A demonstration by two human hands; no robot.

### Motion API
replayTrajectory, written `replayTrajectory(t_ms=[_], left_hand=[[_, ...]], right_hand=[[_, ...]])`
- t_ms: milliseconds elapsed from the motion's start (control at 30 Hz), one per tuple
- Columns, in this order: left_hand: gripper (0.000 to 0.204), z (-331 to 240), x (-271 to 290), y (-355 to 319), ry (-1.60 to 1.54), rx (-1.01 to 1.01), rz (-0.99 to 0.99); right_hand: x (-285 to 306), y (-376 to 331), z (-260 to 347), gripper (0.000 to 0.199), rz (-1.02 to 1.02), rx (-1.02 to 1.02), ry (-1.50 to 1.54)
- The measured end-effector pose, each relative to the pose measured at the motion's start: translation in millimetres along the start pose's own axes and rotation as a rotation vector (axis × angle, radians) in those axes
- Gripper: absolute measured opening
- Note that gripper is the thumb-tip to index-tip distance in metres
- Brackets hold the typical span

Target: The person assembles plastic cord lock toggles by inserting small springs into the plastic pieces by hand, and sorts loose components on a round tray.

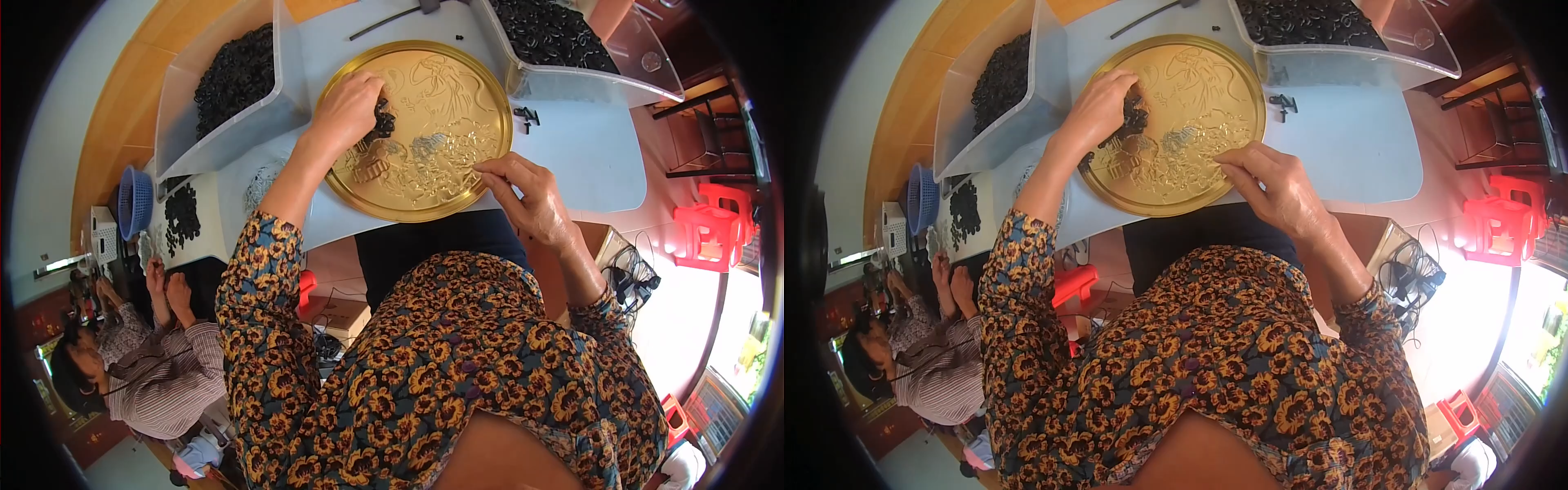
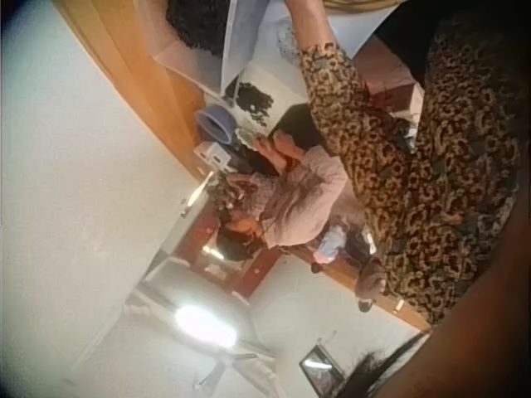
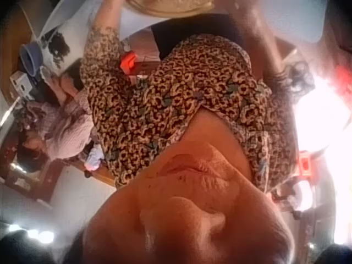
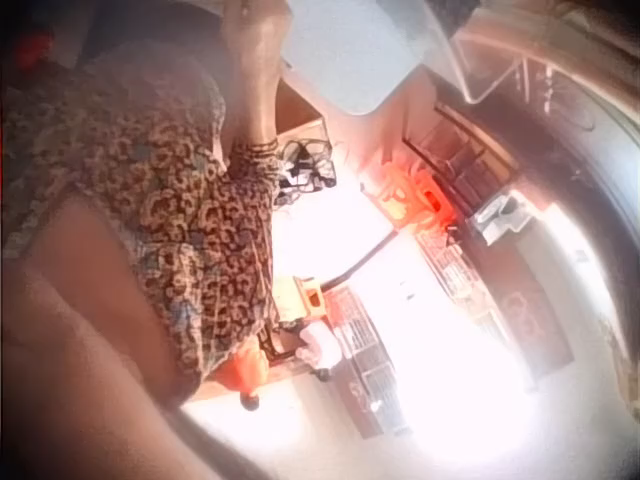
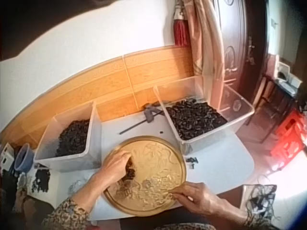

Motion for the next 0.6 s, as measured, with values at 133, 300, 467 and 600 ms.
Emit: replayTrajectory(t_ms=[133, 300, 467, 600], left_hand=[[0.030, 13, 7, 0, -0.053, 0.091, 0.057], [0.029, 42, 21, -12, -0.237, 0.173, -0.083], [0.026, 25, 7, -16, -0.317, 0.092, 0.097], [0.034, 16, -6, -21, -0.259, -0.013, 0.237]], right_hand=[[-4, -3, -5, 0.017, -0.014, -0.008, 0.007], [-9, -11, -11, 0.014, -0.017, -0.043, 0.026], [-15, -22, -22, 0.015, -0.008, -0.085, 0.019], [-16, -25, -19, 0.015, -0.016, -0.070, -0.008]])
Point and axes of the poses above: each hand's wrist, its own y-axis towards the middle knuckle, its own x-axis out of the back of the hand, z = x × y, the point moved 8 cm from there along y, towards the middle knuckle, and after that the axes turned 11 degrees about -y, right-handed, at the moved point
